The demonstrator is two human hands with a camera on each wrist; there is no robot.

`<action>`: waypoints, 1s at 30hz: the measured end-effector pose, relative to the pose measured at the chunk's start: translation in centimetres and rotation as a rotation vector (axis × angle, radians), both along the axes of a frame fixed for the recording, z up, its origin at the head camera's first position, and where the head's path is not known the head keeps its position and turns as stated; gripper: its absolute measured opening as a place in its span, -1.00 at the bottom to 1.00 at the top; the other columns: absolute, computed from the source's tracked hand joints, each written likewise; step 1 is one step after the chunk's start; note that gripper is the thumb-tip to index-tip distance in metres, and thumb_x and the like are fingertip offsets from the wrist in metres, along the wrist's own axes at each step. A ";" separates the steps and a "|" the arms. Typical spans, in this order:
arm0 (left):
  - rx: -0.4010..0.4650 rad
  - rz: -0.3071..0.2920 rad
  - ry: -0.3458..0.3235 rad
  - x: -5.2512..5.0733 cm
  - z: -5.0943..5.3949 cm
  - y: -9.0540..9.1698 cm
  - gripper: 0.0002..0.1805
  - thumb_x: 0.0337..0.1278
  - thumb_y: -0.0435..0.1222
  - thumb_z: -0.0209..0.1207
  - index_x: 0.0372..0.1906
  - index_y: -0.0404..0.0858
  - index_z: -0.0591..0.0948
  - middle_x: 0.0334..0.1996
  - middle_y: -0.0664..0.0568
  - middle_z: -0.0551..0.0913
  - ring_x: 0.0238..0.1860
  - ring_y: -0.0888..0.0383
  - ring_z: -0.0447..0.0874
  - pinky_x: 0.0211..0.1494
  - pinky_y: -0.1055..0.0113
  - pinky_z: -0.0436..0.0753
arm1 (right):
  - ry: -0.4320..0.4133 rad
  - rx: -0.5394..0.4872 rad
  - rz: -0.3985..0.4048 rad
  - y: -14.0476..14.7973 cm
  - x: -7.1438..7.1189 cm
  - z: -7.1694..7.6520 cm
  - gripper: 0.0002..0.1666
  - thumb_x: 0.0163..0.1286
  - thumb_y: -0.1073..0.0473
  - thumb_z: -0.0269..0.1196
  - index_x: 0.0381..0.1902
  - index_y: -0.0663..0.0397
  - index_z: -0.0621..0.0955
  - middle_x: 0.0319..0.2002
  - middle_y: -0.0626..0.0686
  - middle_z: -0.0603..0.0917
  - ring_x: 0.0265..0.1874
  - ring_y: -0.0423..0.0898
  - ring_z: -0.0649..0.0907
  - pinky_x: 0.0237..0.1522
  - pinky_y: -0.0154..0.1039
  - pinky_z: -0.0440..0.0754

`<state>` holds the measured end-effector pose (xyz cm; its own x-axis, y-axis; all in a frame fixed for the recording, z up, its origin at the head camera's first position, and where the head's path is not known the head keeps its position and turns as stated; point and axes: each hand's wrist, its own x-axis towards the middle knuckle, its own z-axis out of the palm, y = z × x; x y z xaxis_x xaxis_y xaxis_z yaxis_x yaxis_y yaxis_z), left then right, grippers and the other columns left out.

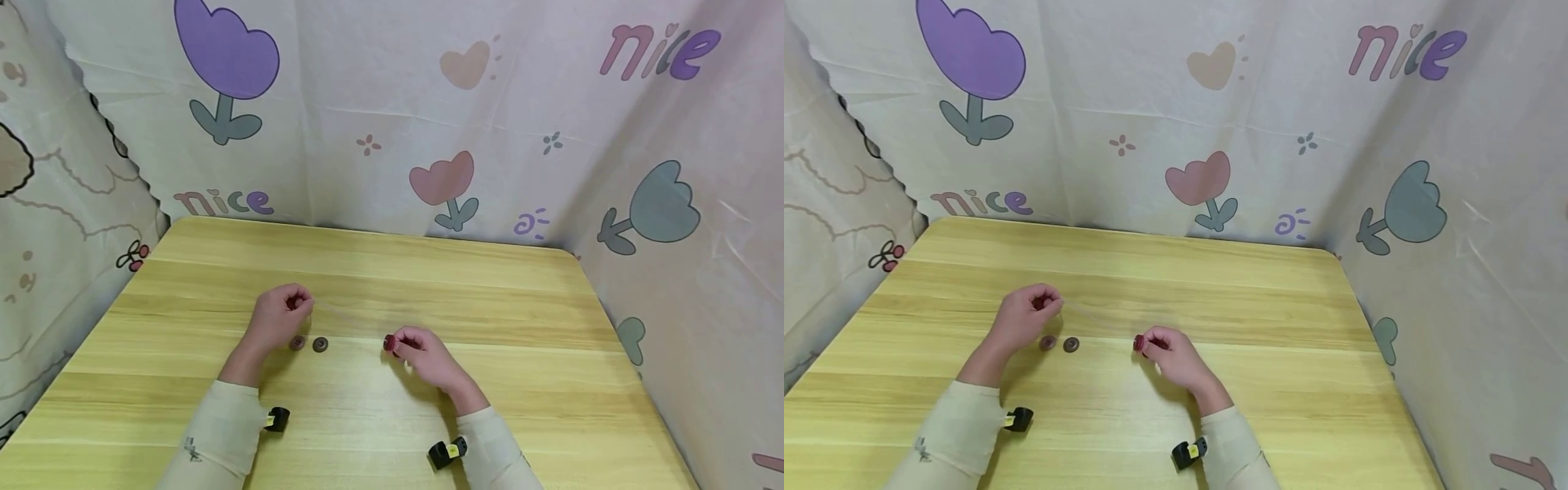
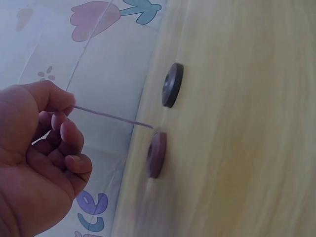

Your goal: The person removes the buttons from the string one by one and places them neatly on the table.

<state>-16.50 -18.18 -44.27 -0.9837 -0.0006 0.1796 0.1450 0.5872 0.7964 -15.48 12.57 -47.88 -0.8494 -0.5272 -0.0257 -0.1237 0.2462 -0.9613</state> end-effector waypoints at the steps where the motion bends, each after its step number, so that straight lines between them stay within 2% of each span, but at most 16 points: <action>1: 0.004 -0.003 0.001 0.0 -0.1 0.1 -0.92 0.30 -0.37 0.18 -0.32 -0.26 0.64 -0.46 0.01 0.51 -0.40 0.04 0.43 -0.28 0.19 0.44 | -0.003 -0.004 0.003 0.0 0.0 0.0 -0.78 0.55 0.28 0.10 -0.27 0.33 0.58 -0.28 0.29 0.61 -0.26 0.17 0.57 -0.18 -0.12 0.51; 6: 0.027 -0.004 0.030 -0.1 -0.4 0.3 -0.93 0.28 -0.37 0.20 -0.31 -0.27 0.65 -0.34 -0.02 0.51 -0.33 0.05 0.42 -0.24 0.18 0.44 | -0.003 0.003 0.004 0.0 0.0 0.0 -0.79 0.54 0.27 0.12 -0.30 0.28 0.58 -0.33 0.23 0.60 -0.34 0.04 0.55 -0.24 -0.20 0.51; 8: 0.075 -0.013 0.023 -0.2 -0.4 0.3 -0.92 0.28 -0.38 0.20 -0.34 -0.28 0.65 -0.28 -0.04 0.54 -0.30 0.04 0.44 -0.23 0.20 0.45 | -0.003 0.002 0.003 0.0 0.0 0.0 -0.79 0.54 0.27 0.12 -0.31 0.27 0.58 -0.34 0.21 0.60 -0.34 0.00 0.55 -0.24 -0.20 0.51; 10: 0.192 -0.033 -0.012 -0.2 -0.5 0.4 -0.89 0.27 -0.42 0.18 -0.39 -0.33 0.61 -0.21 -0.07 0.60 -0.24 0.03 0.50 -0.20 0.25 0.48 | -0.004 0.002 0.001 0.0 0.0 0.0 -0.80 0.54 0.26 0.12 -0.31 0.26 0.58 -0.35 0.20 0.59 -0.35 -0.01 0.55 -0.24 -0.20 0.51; 12: 0.367 -0.077 -0.059 -0.2 -0.5 0.5 -0.83 0.28 -0.45 0.13 -0.46 -0.39 0.54 -0.14 -0.10 0.65 -0.23 0.01 0.55 -0.21 0.29 0.50 | -0.002 0.003 0.000 0.0 0.0 -0.1 -0.80 0.53 0.26 0.12 -0.31 0.24 0.58 -0.35 0.19 0.59 -0.35 -0.01 0.55 -0.24 -0.20 0.50; 15: 0.722 -0.199 -0.116 -0.2 -0.6 0.8 -0.79 0.30 -0.52 0.00 -0.50 -0.46 0.42 -0.11 -0.18 0.69 -0.26 0.02 0.61 -0.20 0.31 0.58 | -0.008 0.006 -0.005 0.0 0.0 0.0 -0.81 0.53 0.26 0.13 -0.30 0.23 0.60 -0.35 0.19 0.60 -0.35 -0.02 0.54 -0.28 -0.22 0.50; 18: 1.009 -0.376 -0.140 -0.1 -0.7 1.1 -0.74 0.36 -0.55 -0.16 -0.48 -0.40 0.39 -0.15 -0.23 0.71 -0.31 0.03 0.70 -0.19 0.27 0.64 | -0.016 0.006 -0.006 -0.1 0.1 0.0 -0.82 0.52 0.25 0.14 -0.28 0.24 0.60 -0.33 0.22 0.60 -0.35 0.00 0.54 -0.35 -0.24 0.48; 20: 1.154 -0.497 -0.151 -0.1 -0.9 1.2 -0.68 0.40 -0.57 -0.27 -0.45 -0.36 0.41 -0.17 -0.26 0.72 -0.24 -0.03 0.75 -0.11 0.20 0.67 | -0.019 0.001 -0.002 -0.1 0.1 0.1 -0.82 0.52 0.25 0.14 -0.27 0.25 0.60 -0.33 0.25 0.60 -0.35 0.03 0.54 -0.37 -0.25 0.48; 23: 1.287 -0.628 -0.173 -0.2 -1.1 1.2 -0.62 0.40 -0.58 -0.39 -0.42 -0.34 0.42 -0.15 -0.27 0.72 -0.12 -0.12 0.75 0.00 0.10 0.65 | -0.021 -0.004 0.002 -0.1 0.1 0.0 -0.81 0.52 0.23 0.15 -0.26 0.25 0.61 -0.33 0.28 0.59 -0.36 0.06 0.53 -0.39 -0.25 0.47; 25: 1.304 -0.648 -0.171 -0.2 -1.2 1.3 -0.63 0.41 -0.57 -0.39 -0.40 -0.35 0.42 -0.16 -0.27 0.72 -0.10 -0.14 0.74 0.04 0.07 0.63 | -0.023 -0.001 0.001 -0.1 0.1 0.0 -0.81 0.53 0.23 0.15 -0.25 0.24 0.61 -0.33 0.28 0.59 -0.36 0.05 0.53 -0.39 -0.25 0.47; 27: 1.217 -0.601 -0.140 -0.1 -1.2 1.4 -0.68 0.44 -0.56 -0.30 -0.38 -0.38 0.44 -0.21 -0.23 0.71 -0.14 -0.11 0.74 0.02 0.08 0.64 | -0.023 0.002 0.001 -0.1 0.2 0.0 -0.81 0.53 0.22 0.15 -0.25 0.22 0.62 -0.34 0.27 0.59 -0.36 0.06 0.53 -0.39 -0.25 0.47; 28: 1.125 -0.547 -0.113 -0.1 -1.2 1.6 -0.74 0.44 -0.56 -0.20 -0.36 -0.39 0.46 -0.26 -0.20 0.71 -0.19 -0.08 0.74 -0.02 0.11 0.66 | -0.022 0.003 0.001 -0.1 0.2 0.1 -0.81 0.53 0.22 0.14 -0.24 0.22 0.62 -0.34 0.28 0.58 -0.36 0.06 0.53 -0.40 -0.25 0.47; 30: 0.881 -0.419 -0.085 0.0 -1.0 1.9 -0.91 0.36 -0.54 0.06 -0.29 -0.39 0.53 -0.31 -0.14 0.68 -0.27 -0.01 0.70 -0.15 0.21 0.68 | -0.018 0.000 0.005 0.0 0.2 0.1 -0.82 0.53 0.23 0.14 -0.24 0.22 0.61 -0.34 0.28 0.58 -0.36 0.06 0.52 -0.39 -0.25 0.46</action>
